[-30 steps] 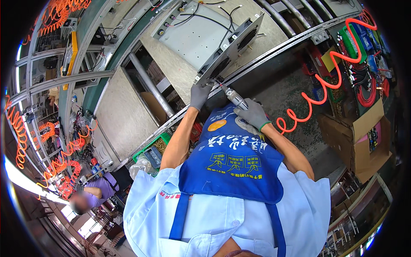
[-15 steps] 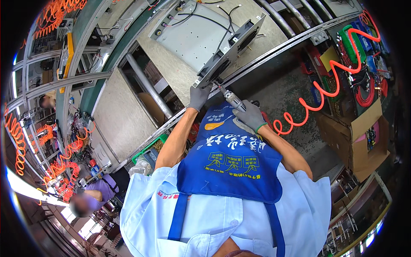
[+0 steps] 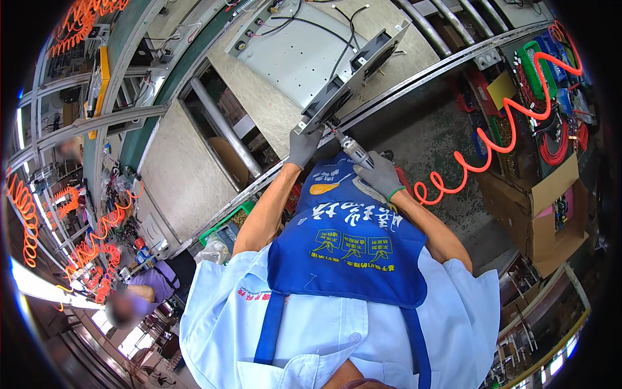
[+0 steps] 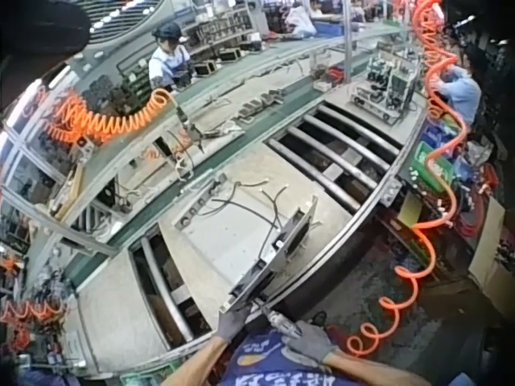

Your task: Assembling and securing components onto an electronic housing unit using an electric screwdriver.

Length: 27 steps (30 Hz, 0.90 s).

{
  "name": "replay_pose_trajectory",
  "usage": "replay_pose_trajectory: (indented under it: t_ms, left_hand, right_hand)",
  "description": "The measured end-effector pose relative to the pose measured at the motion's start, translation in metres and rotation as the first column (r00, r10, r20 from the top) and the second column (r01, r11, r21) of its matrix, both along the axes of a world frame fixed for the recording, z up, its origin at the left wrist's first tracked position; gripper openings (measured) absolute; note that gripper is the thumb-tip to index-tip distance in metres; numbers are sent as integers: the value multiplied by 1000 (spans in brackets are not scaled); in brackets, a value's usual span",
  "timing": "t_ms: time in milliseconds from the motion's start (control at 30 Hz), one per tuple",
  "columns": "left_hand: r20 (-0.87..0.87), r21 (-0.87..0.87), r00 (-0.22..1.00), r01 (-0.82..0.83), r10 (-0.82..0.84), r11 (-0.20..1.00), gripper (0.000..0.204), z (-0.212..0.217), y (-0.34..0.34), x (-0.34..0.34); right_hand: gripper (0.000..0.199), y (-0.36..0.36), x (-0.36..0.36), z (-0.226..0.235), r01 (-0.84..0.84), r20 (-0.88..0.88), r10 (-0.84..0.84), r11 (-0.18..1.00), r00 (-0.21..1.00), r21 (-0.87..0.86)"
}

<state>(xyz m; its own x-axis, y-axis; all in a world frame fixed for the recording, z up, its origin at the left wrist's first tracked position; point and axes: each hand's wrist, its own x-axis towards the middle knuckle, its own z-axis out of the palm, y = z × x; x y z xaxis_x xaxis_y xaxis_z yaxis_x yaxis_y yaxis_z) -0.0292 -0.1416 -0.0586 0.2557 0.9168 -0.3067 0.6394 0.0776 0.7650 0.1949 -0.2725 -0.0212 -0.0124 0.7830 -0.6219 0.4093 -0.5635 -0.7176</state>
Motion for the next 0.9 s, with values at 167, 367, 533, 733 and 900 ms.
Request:
replay_pose_trajectory:
  t_ms: [167, 367, 533, 733, 900]
  left_hand:
    - [59, -39, 997, -45, 48, 998, 40, -1, -1, 1]
    - [28, 35, 999, -20, 19, 999, 40, -2, -2, -1]
    - [-1, -5, 1000, -26, 26, 1000, 28, 14, -2, 3]
    - [409, -737, 621, -207, 668, 643, 35, 3, -29, -16]
    - [429, -778, 591, -141, 683, 612, 36, 26, -46, 23]
  right_hand:
    - [45, 3, 0, 5, -13, 17, 13, 1000, 1000, -22]
    - [47, 4, 0, 6, -27, 23, 27, 1000, 999, -13]
    - [48, -2, 4, 4, -49, 27, 49, 998, 998, 28]
    - [49, -20, 29, 26, -69, 33, 68, 997, 997, 19]
    - [47, -35, 45, 39, -33, 52, 30, 998, 998, 53]
